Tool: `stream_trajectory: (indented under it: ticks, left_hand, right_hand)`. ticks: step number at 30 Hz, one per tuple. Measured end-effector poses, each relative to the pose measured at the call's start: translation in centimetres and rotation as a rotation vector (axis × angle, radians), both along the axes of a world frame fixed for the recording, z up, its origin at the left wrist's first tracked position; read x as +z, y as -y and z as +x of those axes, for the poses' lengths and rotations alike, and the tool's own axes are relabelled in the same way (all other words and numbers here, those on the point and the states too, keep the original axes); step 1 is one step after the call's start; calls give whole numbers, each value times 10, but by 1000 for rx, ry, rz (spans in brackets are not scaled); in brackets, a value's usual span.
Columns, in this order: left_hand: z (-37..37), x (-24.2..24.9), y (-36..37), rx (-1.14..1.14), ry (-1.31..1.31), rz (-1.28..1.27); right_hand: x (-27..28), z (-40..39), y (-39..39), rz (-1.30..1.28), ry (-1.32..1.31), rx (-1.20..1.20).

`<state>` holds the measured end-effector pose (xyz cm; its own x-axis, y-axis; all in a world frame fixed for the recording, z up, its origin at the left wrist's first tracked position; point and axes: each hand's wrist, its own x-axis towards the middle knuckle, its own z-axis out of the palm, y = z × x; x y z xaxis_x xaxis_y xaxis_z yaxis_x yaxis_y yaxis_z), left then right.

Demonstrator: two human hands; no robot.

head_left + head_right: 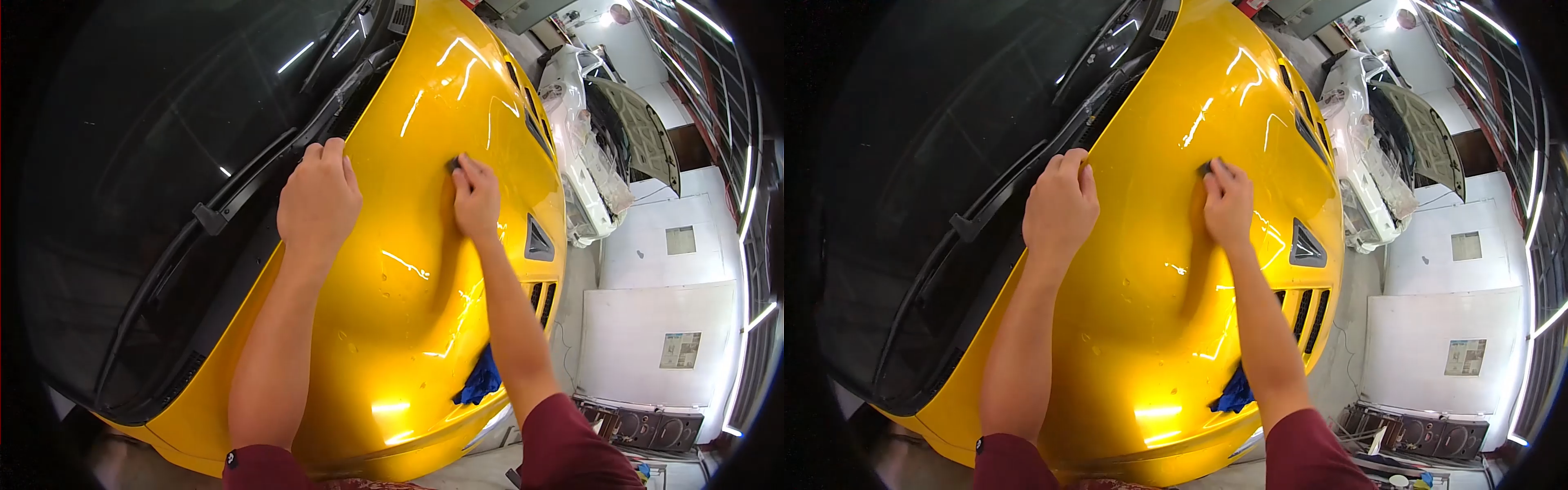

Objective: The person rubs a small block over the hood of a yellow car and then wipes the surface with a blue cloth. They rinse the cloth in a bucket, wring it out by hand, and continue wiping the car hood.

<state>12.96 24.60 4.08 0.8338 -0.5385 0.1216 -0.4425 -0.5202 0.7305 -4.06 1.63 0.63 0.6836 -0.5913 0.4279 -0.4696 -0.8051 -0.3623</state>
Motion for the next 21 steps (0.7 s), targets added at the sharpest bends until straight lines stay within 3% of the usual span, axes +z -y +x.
stream_trajectory:
  ticks: [4, 10, 13, 17, 21]
  left_hand:
    - [1, 0, 1, -12, 12, 38]
    - [-1, -2, 2, -4, 99, 4]
    - [-3, -2, 1, -10, 56, 33]
    - [1, -1, 1, -27, 1, 55]
    - [0, -2, 0, -33, 10, 33]
  right_hand:
    - [13, -58, -106, 10, -86, 84]
    - [3, 22, 37, -10, -50, 86]
    - [0, 15, 13, 6, -46, 46]
    - [16, -60, -108, -3, -113, 217]
    - [0, -6, -15, 16, -34, 237]
